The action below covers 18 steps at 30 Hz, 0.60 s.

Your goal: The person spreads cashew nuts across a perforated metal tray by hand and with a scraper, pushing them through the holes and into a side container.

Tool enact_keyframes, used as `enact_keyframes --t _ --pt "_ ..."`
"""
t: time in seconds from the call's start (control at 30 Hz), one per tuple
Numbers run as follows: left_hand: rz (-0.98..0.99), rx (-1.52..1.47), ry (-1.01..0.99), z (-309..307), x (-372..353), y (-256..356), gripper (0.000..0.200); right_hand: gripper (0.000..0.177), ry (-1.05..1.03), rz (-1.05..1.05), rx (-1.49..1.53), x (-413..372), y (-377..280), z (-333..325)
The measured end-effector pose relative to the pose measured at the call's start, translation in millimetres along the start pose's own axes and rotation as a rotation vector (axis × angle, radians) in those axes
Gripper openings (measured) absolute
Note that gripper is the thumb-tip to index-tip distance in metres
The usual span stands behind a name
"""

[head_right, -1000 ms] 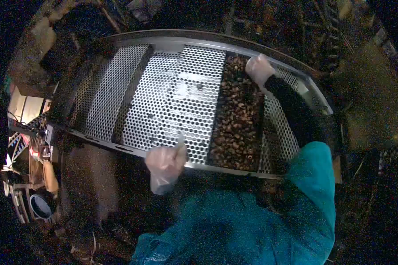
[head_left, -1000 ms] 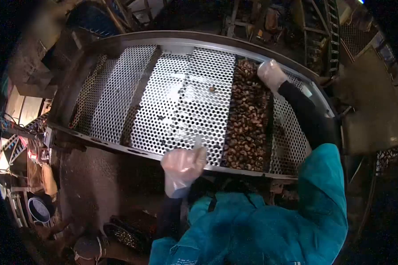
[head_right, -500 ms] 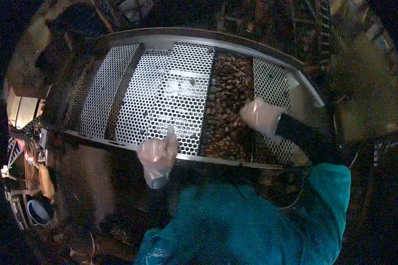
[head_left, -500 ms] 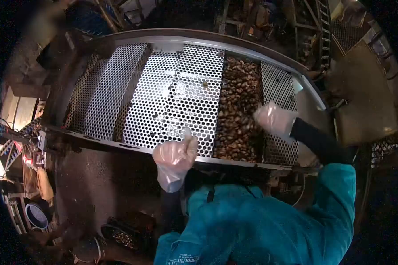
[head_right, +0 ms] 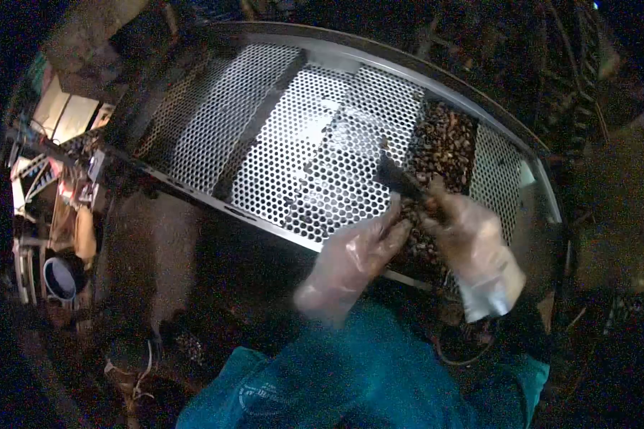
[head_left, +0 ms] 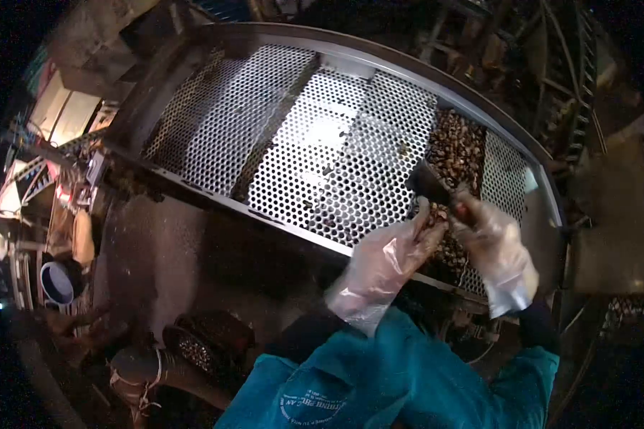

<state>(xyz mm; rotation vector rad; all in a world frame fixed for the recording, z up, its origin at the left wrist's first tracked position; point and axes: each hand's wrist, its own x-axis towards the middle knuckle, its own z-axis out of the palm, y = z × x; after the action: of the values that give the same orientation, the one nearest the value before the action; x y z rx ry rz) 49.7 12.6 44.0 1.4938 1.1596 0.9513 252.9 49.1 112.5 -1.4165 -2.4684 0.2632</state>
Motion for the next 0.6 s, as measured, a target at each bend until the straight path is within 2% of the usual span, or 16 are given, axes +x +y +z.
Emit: enact_keyframes --t 0.03,0.1,0.17,0.2,0.23,0.3,0.37,0.4,0.43,0.5,0.53,0.57,0.6 --pt "-0.056 -0.163 0.053 -6.8 2.7 -1.5 0.036 0.038 -0.064 0.03 -0.021 5.5 -17.8 0.7" --pt "-0.158 -0.434 0.172 -30.7 7.3 -12.2 0.041 0.03 -0.21 0.005 0.419 35.5 -59.0 19.6" --pt "-0.363 -0.688 0.209 -68.3 0.6 -5.7 0.057 0.035 -0.394 -0.164 0.164 62.5 -84.9 2.6" --pt "-0.418 -0.754 0.299 -77.7 -4.4 8.0 0.064 0.039 -0.461 0.026 0.151 77.8 -77.1 2.0" --pt "-0.466 -0.819 0.395 -87.9 -9.2 23.9 0.072 0.039 -0.461 0.056 0.11 92.3 -60.8 11.1" --pt "-0.257 -0.64 0.644 -103.4 -17.4 12.6 0.073 0.04 -0.393 0.029 0.016 124.2 -9.3 51.6" --pt "-0.28 -0.492 0.751 -155.6 -24.1 -0.4 0.07 0.04 -0.331 -0.032 -0.026 154.7 44.7 102.0" --pt "-0.454 -0.49 0.816 -180.6 -23.1 5.9 0.068 0.041 -0.321 -0.049 -0.022 157.1 69.8 123.9" --pt "-0.427 -0.483 0.88 -194.2 -27.1 -0.9 0.066 0.041 -0.309 -0.069 0.005 148.7 95.6 141.5" --pt "-0.329 -0.39 1.073 -200.9 -36.6 -12.6 0.06 0.042 -0.32 0.035 -0.082 115.6 133.1 155.5" --pt "-0.428 -0.332 1.016 -215.5 -48.0 -19.6 0.064 0.041 -0.427 0.357 -0.621 105.2 131.3 145.2" --pt "-0.287 -0.429 1.039 -225.6 -44.1 -31.5 0.065 0.038 -0.398 0.335 -0.625 116.3 124.4 132.8" --pt "-0.245 -0.44 1.024 -222.2 -45.2 -35.3 0.065 0.035 -0.369 0.313 -0.629 133.7 117.4 121.0"
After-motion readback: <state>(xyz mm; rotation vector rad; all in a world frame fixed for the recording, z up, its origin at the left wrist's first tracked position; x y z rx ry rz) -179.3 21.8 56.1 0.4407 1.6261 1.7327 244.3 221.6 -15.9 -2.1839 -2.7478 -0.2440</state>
